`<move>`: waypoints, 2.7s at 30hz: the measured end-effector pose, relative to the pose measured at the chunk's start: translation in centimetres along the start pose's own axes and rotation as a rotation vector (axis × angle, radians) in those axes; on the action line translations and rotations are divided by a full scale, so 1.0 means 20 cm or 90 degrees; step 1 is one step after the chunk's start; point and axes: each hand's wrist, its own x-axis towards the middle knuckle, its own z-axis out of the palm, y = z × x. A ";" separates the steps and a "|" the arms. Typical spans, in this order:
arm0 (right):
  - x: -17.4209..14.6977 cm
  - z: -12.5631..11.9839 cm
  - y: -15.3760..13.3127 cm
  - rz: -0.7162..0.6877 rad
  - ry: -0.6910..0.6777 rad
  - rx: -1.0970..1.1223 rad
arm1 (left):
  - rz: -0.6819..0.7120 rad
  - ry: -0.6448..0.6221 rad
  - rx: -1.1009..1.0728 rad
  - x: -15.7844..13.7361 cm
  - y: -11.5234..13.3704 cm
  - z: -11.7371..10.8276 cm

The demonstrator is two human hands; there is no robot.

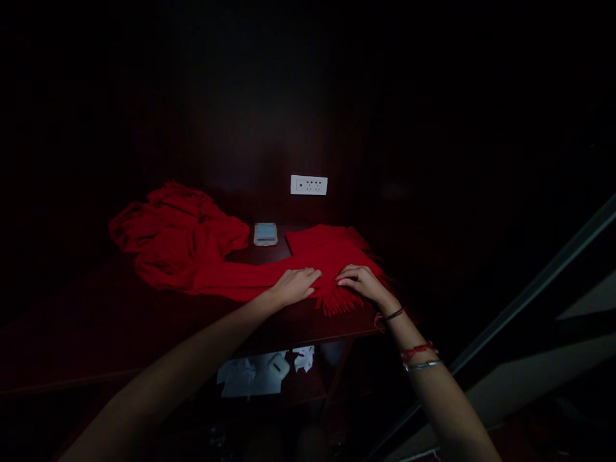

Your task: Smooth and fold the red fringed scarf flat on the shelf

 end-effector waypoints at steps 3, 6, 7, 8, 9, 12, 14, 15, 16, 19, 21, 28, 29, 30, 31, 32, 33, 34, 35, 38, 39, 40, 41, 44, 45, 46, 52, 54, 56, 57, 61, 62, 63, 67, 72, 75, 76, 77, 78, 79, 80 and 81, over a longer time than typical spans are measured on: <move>0.00 0.00 0.00 0.012 0.015 -0.024 | 0.008 0.010 0.040 -0.01 0.01 -0.03; 0.01 0.01 0.01 0.016 0.027 -0.049 | -0.010 0.014 0.076 -0.03 -0.01 -0.05; 0.01 0.01 0.01 0.016 0.029 -0.055 | -0.023 0.012 0.089 -0.05 -0.02 -0.06; 0.01 0.02 0.01 0.015 0.029 -0.060 | -0.041 0.009 0.103 -0.07 -0.04 -0.07; 0.01 0.02 0.02 0.015 0.028 -0.063 | -0.062 0.004 0.116 -0.09 -0.06 -0.08; 0.01 0.03 0.03 0.017 0.022 -0.067 | -0.118 -0.011 0.156 -0.20 -0.16 -0.13; 0.01 0.03 0.03 0.018 0.020 -0.067 | -0.142 -0.015 0.185 -0.30 -0.26 -0.18; 0.01 0.03 0.03 0.019 0.018 -0.067 | -0.153 -0.022 0.203 -0.36 -0.33 -0.22; 0.01 0.03 0.03 0.020 0.017 -0.066 | -0.162 -0.027 0.223 -0.42 -0.40 -0.25; 0.01 0.02 0.03 0.026 0.013 -0.064 | -0.101 -0.074 0.278 -0.61 -0.65 -0.35; 0.01 0.02 0.04 0.031 0.008 -0.064 | -0.111 -0.095 0.290 -0.72 -0.81 -0.40; 0.02 0.02 0.03 0.021 -0.006 -0.036 | -0.053 -0.143 0.050 -0.69 -0.63 -0.40; 0.01 0.02 0.02 0.019 -0.015 -0.019 | -0.015 -0.125 0.015 -0.62 -0.52 -0.38; 0.01 0.01 0.02 0.018 -0.025 -0.002 | 0.003 -0.103 -0.003 -0.55 -0.42 -0.35; 0.01 0.01 0.01 0.017 -0.031 0.014 | 0.013 -0.084 -0.015 -0.48 -0.32 -0.32; 0.01 0.00 0.00 0.017 -0.031 0.026 | 0.028 -0.074 -0.024 -0.41 -0.24 -0.29; 0.01 0.00 0.00 0.016 -0.027 0.033 | 0.040 -0.069 -0.031 -0.34 -0.17 -0.25; 0.01 0.00 -0.01 0.014 -0.019 0.036 | 0.045 -0.065 -0.028 -0.29 -0.12 -0.21; 0.01 0.00 -0.01 0.011 -0.009 0.034 | 0.042 -0.063 -0.021 -0.24 -0.09 -0.18; 0.01 0.01 -0.02 0.000 0.009 0.024 | 0.020 -0.050 -0.003 -0.15 -0.04 -0.09; 0.02 0.01 -0.02 -0.001 0.010 0.021 | 0.007 -0.041 0.000 -0.13 -0.03 -0.07; 0.02 0.01 -0.02 0.001 0.011 0.017 | -0.010 -0.028 0.002 -0.11 -0.02 -0.06; 0.02 0.02 -0.02 0.004 0.013 0.013 | -0.029 -0.015 0.004 -0.09 -0.01 -0.05; 0.02 0.02 -0.02 0.011 0.027 -0.001 | -0.080 0.028 0.017 -0.03 0.06 -0.03; 0.02 0.03 -0.02 0.012 0.030 -0.005 | -0.088 0.035 0.021 -0.01 0.09 -0.03; 0.02 0.03 -0.02 0.012 0.031 -0.009 | -0.092 0.036 0.025 0.01 0.11 -0.03; 0.01 0.03 0.00 0.006 0.025 -0.027 | -0.120 0.024 0.067 0.02 0.11 -0.08; 0.01 0.03 0.00 0.002 0.022 -0.033 | -0.138 0.024 0.101 -0.03 0.04 -0.11; 0.01 0.03 0.00 0.000 0.022 -0.040 | -0.145 0.016 0.133 -0.11 -0.05 -0.12; 0.01 0.03 0.00 -0.002 0.022 -0.043 | -0.147 0.008 0.141 -0.16 -0.09 -0.13; 0.01 0.03 0.00 -0.010 0.018 -0.048 | -0.135 -0.035 0.065 -0.32 -0.21 -0.13; 0.01 0.03 0.00 -0.011 0.017 -0.049 | -0.121 -0.044 0.034 -0.35 -0.22 -0.13; 0.01 0.03 0.00 -0.011 0.017 -0.050 | -0.100 -0.055 0.007 -0.36 -0.22 -0.13; 0.01 0.03 0.00 -0.011 0.016 -0.056 | -0.019 -0.095 -0.017 -0.35 -0.17 -0.13; 0.01 0.03 0.00 -0.009 0.013 -0.056 | -0.043 -0.096 0.106 -0.30 -0.15 -0.13; 0.01 0.03 0.00 -0.011 0.008 -0.065 | -0.139 -0.083 0.202 -0.35 -0.22 -0.14; 0.01 0.03 0.00 -0.013 0.006 -0.068 | -0.165 -0.082 0.221 -0.39 -0.26 -0.14; 0.01 0.03 0.00 -0.015 0.005 -0.068 | -0.184 -0.082 0.235 -0.43 -0.30 -0.15; 0.01 0.03 0.00 -0.018 0.002 -0.068 | -0.190 -0.082 0.242 -0.48 -0.35 -0.16; 0.01 0.03 -0.01 -0.020 -0.003 -0.069 | -0.187 -0.087 0.245 -0.53 -0.40 -0.17; 0.02 0.03 -0.01 -0.023 -0.009 -0.069 | -0.181 -0.093 0.248 -0.58 -0.45 -0.18; 0.02 0.03 -0.01 -0.026 -0.014 -0.070 | -0.173 -0.099 0.251 -0.63 -0.50 -0.20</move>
